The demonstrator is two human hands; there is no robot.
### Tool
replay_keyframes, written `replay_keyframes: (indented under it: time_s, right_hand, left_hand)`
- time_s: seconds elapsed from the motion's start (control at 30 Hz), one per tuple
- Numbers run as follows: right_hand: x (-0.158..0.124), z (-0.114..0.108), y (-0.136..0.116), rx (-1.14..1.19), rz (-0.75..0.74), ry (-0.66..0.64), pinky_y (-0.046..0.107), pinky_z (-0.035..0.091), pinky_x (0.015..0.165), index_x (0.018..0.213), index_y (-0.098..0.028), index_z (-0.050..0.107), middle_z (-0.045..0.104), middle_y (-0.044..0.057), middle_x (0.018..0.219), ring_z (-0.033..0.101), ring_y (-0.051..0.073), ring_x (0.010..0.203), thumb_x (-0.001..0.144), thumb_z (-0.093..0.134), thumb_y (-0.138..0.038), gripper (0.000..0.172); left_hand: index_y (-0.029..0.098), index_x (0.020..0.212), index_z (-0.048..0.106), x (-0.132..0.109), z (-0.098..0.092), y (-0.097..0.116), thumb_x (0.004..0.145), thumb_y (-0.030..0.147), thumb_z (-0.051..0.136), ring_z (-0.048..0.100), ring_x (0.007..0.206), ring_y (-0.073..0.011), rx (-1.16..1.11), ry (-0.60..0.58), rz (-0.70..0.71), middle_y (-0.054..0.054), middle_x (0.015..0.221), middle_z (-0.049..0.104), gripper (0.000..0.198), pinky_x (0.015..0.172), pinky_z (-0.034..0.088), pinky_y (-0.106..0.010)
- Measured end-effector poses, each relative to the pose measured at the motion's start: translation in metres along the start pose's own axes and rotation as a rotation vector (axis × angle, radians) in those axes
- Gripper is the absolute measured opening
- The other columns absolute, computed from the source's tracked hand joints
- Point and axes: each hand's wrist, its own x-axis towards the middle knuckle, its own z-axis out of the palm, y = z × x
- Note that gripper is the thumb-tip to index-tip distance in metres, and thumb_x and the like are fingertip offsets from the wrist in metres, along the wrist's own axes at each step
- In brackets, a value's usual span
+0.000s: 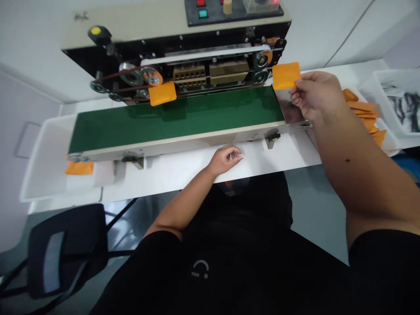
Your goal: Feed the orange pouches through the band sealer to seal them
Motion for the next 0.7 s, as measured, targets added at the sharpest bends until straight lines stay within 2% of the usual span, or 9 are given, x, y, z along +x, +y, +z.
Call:
replay_keyframes:
  time_s: [0.17, 0.27, 0.37, 0.43, 0.5, 0.57, 0.63, 0.7]
  right_hand:
    - [0.006, 0.031, 0.004, -0.051, -0.016, -0.024, 0.016, 0.025, 0.051, 0.11, -0.008, 0.053, 0.056, -0.008, 0.054, 0.042, 0.0, 0.042, 0.106, 0.05, -0.001, 0.008]
    - [0.005, 0.051, 0.003, -0.062, -0.032, -0.039, 0.015, 0.019, 0.047, 0.108, -0.006, 0.056, 0.055, -0.008, 0.051, 0.039, 0.001, 0.039, 0.105, 0.051, 0.001, 0.009]
    - [-0.002, 0.063, -0.002, -0.114, -0.038, -0.065, 0.016, 0.019, 0.044, 0.107, -0.005, 0.061, 0.057, -0.005, 0.054, 0.04, 0.003, 0.039, 0.105, 0.054, -0.003, 0.007]
    - [-0.01, 0.063, -0.004, -0.157, -0.077, -0.085, 0.016, 0.023, 0.044, 0.106, -0.004, 0.064, 0.062, -0.002, 0.062, 0.042, 0.002, 0.041, 0.106, 0.059, -0.009, 0.008]
    - [-0.019, 0.055, -0.002, -0.185, -0.151, -0.082, 0.015, 0.027, 0.046, 0.108, -0.004, 0.067, 0.067, 0.001, 0.072, 0.044, 0.001, 0.045, 0.104, 0.064, -0.013, 0.01]
    - [-0.028, 0.038, 0.005, -0.21, -0.245, -0.045, 0.015, 0.029, 0.047, 0.109, -0.005, 0.069, 0.071, 0.004, 0.082, 0.046, -0.001, 0.046, 0.101, 0.067, -0.015, 0.013]
    - [-0.031, 0.011, 0.014, -0.249, -0.352, 0.018, 0.017, 0.031, 0.047, 0.11, -0.007, 0.072, 0.073, 0.007, 0.089, 0.049, 0.0, 0.047, 0.1, 0.069, -0.018, 0.015]
    - [-0.027, -0.024, 0.023, -0.311, -0.471, 0.134, 0.019, 0.035, 0.049, 0.111, -0.009, 0.074, 0.075, 0.009, 0.091, 0.054, 0.002, 0.05, 0.099, 0.067, -0.017, 0.016]
  left_hand:
    - [0.018, 0.1, 0.071, 0.0, 0.0, 0.0, 0.098, 0.054, 0.067, 0.062, 0.073, -0.0149, 0.012, -0.016, 0.014, -0.005, 0.084, 0.07, 0.036, 0.068, 0.049, -0.028]
    - [0.019, 0.102, 0.071, 0.0, 0.0, -0.001, 0.099, 0.053, 0.066, 0.064, 0.075, -0.0153, 0.016, -0.026, 0.021, -0.006, 0.085, 0.071, 0.035, 0.069, 0.05, -0.028]
    - [0.019, 0.102, 0.071, -0.001, 0.0, -0.002, 0.099, 0.054, 0.066, 0.065, 0.076, -0.0159, 0.018, -0.023, 0.019, -0.006, 0.086, 0.071, 0.036, 0.069, 0.05, -0.029]
    - [0.019, 0.102, 0.071, -0.001, 0.0, -0.002, 0.099, 0.054, 0.066, 0.065, 0.077, -0.0161, 0.016, -0.02, 0.021, -0.006, 0.087, 0.071, 0.036, 0.07, 0.05, -0.029]
    - [0.019, 0.102, 0.071, -0.001, 0.0, -0.002, 0.099, 0.054, 0.066, 0.065, 0.076, -0.0162, 0.019, -0.016, 0.02, -0.006, 0.087, 0.071, 0.036, 0.07, 0.05, -0.029]
    - [0.019, 0.102, 0.071, -0.002, 0.0, -0.002, 0.099, 0.054, 0.066, 0.065, 0.076, -0.0163, 0.027, -0.016, 0.013, -0.006, 0.087, 0.071, 0.036, 0.07, 0.05, -0.03]
    - [0.019, 0.102, 0.071, -0.002, 0.0, -0.002, 0.099, 0.055, 0.065, 0.064, 0.076, -0.0163, 0.029, -0.018, 0.012, -0.006, 0.086, 0.071, 0.036, 0.07, 0.051, -0.03]
    - [0.019, 0.101, 0.071, -0.002, 0.0, -0.002, 0.099, 0.054, 0.065, 0.064, 0.075, -0.016, 0.023, -0.018, 0.02, -0.006, 0.086, 0.07, 0.035, 0.07, 0.051, -0.03]
